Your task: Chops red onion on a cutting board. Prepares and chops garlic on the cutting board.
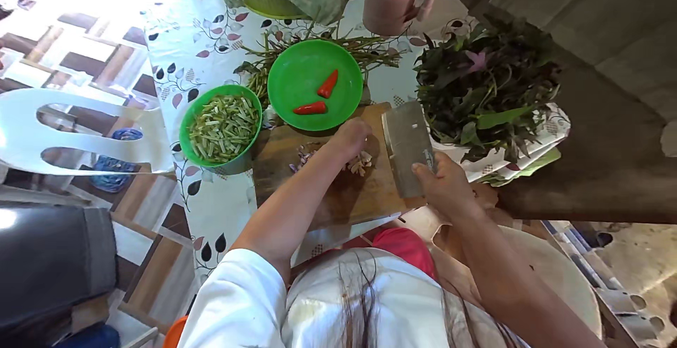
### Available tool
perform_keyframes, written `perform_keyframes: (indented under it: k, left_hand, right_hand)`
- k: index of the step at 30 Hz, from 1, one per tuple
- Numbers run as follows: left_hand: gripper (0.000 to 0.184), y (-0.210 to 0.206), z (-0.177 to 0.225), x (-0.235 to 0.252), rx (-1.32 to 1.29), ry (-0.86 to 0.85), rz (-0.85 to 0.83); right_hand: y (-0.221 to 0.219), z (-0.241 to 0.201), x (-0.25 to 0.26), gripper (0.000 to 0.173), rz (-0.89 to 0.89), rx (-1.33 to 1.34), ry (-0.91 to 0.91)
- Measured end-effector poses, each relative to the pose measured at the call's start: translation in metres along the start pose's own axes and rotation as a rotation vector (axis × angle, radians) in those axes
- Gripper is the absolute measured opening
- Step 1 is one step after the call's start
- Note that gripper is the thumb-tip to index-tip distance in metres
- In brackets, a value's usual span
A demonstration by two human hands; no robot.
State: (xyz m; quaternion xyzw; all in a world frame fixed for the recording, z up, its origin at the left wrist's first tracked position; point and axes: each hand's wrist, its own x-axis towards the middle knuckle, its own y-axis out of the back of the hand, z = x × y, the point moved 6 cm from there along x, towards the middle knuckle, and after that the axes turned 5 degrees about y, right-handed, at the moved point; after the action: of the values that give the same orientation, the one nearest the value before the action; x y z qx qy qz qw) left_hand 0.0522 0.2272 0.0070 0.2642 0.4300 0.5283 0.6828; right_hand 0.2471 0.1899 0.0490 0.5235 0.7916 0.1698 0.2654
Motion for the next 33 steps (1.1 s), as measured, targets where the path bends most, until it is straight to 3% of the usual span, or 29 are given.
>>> perform_keyframes:
  k: [6, 12, 18, 23, 33]
  left_hand:
    - [0.033, 0.041, -0.017, -0.027, -0.127, 0.097, 0.122]
    - [0.021, 0.054, -0.034, -0.084, -0.198, 0.321, 0.143]
    - [0.022, 0.012, -0.02, -0.095, -0.252, 0.367, 0.044]
    - [0.021, -0.024, -0.007, -0.089, -0.144, 0.419, -0.063]
    - [0.018, -0.017, 0.003, -0.072, -0.216, 0.355, 0.033]
  right_hand:
    - [-0.018, 0.005, -0.017, 0.024, -0.188, -0.044, 0.076]
    - [-0.054, 0.016, -0.02, 0.028, -0.378, -0.111, 0.165]
    - [-0.046, 0.021, -0.004, 0.025, -0.272, -0.184, 0.192]
    - [-0.039, 0.025, -0.01, 0.021, -0.191, -0.053, 0.206]
    - [-0.034, 0.057, -0.034, 0.024, -0.108, 0.16, 0.09]
